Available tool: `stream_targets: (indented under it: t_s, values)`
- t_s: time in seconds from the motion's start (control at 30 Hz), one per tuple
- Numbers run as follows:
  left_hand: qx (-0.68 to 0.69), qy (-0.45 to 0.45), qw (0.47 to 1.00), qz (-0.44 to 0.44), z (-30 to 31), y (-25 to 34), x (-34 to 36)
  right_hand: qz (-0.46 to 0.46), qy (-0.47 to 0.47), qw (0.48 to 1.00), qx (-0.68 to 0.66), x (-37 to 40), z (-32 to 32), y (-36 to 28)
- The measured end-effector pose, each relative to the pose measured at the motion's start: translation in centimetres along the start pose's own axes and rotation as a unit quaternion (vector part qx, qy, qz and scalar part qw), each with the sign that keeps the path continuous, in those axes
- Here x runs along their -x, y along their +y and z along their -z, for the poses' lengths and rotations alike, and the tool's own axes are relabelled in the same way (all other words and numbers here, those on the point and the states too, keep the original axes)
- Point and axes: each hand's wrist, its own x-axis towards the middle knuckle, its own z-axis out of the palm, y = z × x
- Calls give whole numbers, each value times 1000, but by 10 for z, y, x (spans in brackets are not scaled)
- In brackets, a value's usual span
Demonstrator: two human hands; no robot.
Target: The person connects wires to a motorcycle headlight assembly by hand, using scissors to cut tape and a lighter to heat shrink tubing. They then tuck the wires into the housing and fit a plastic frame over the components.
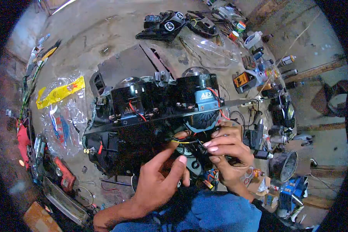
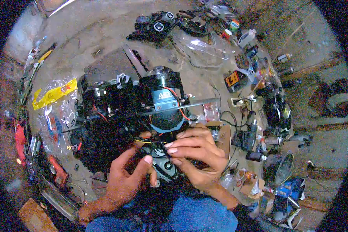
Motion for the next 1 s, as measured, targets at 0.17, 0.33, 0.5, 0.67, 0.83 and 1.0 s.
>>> stream_targets:
  t_s: [0.17,0.33,0.5,0.67,0.83,1.0]
  values:
    - [-104,2,994,17,4,-2,0,12,-7,1000,-8,-2,1,0]
    - [-135,20,990,-40,1,5,0,51,-58,997,24,-3,9,2]
    - [-61,26,998,-19,1,-11,0,96,-64,992,57,1,9,7]
    - [-124,40,991,-20,-2,1,2,83,-54,994,50,4,12,8]
    - [-92,35,995,-28,-1,-8,1,61,-18,998,19,7,12,9]
    - [-80,25,996,-26,-2,-4,1,33,33,999,-13,11,10,12]
